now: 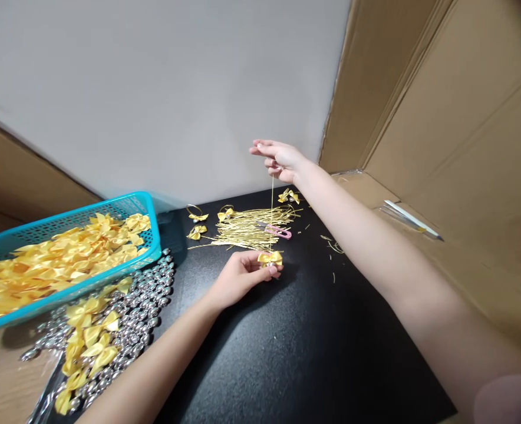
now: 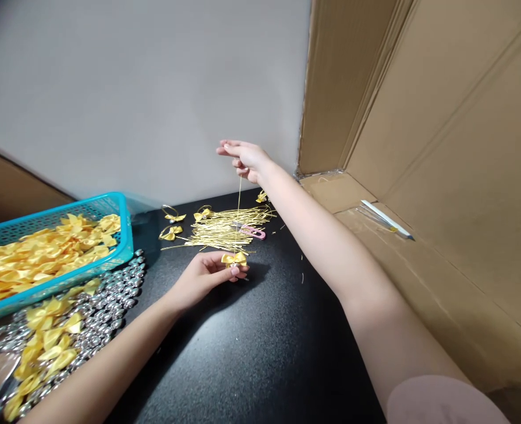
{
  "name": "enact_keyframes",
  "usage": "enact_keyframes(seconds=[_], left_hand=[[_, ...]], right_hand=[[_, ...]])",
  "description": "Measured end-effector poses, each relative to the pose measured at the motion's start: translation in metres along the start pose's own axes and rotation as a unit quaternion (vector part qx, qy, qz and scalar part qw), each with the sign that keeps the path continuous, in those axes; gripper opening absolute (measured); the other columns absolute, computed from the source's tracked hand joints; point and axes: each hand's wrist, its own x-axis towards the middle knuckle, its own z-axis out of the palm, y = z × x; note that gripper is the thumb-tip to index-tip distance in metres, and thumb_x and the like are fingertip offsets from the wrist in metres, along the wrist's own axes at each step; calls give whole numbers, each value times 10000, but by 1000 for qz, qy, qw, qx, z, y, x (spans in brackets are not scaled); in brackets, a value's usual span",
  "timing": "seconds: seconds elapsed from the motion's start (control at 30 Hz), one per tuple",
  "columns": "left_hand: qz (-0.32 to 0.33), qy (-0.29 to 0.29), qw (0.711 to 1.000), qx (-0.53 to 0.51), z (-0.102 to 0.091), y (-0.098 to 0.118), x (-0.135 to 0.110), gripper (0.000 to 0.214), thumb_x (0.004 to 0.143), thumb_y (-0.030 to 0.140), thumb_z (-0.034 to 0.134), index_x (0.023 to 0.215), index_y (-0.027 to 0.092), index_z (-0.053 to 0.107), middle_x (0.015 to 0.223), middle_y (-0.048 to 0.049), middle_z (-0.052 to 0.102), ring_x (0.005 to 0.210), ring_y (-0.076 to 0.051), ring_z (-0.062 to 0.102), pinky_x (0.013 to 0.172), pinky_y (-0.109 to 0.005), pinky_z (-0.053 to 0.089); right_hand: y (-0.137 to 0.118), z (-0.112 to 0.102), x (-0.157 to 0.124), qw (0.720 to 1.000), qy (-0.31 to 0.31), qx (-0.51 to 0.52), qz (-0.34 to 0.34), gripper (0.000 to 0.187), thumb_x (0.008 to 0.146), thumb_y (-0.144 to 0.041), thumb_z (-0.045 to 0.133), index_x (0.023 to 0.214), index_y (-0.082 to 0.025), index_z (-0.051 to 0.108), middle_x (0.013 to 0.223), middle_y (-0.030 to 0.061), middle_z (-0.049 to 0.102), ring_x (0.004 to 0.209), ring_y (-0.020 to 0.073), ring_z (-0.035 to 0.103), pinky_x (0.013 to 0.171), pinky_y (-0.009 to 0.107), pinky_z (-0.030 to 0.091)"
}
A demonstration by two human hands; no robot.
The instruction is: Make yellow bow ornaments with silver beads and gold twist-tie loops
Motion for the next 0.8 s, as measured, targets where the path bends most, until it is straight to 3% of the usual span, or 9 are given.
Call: enact_keyframes(seconds=[0.2, 0.37, 0.6, 0.8], left_hand=[[15, 4, 1000, 9, 5, 5, -5, 248, 738, 344, 768, 840, 122, 730, 801, -56, 746, 735, -135, 666, 714, -236, 507], [24, 17, 1000, 10, 7, 7, -4, 371, 833, 472, 633, 942, 133, 736, 888, -93, 757, 761, -167, 692, 684, -261, 518], [22, 40, 999, 11, 8, -2, -3, 303, 695, 343, 790, 905, 141, 703, 853, -59, 743, 725, -153, 678, 737, -291, 536], [21, 47, 998, 38, 5, -2, -5, 413, 638, 299, 830, 997, 153, 687, 907, -62, 745, 747, -169, 682, 724, -300, 535]], right_hand=[[3, 2, -2, 1000, 0, -11, 1, 106, 949, -160, 504, 1001, -173, 596, 1030, 3, 678, 414, 0, 240, 343, 145, 177], [5, 10, -10, 1000, -4, -11, 8, 103, 945, -147, 508, 982, -159, 603, 1012, 15, 682, 415, 1, 240, 345, 150, 176], [5, 10, -10, 999, -1, -35, 5, 155, 944, -162, 506, 1052, -185, 615, 1027, 19, 688, 418, 18, 256, 349, 167, 209], [5, 9, -9, 999, -4, -35, 2, 160, 944, -171, 507, 1064, -197, 610, 1024, 13, 690, 414, 13, 256, 349, 160, 206]])
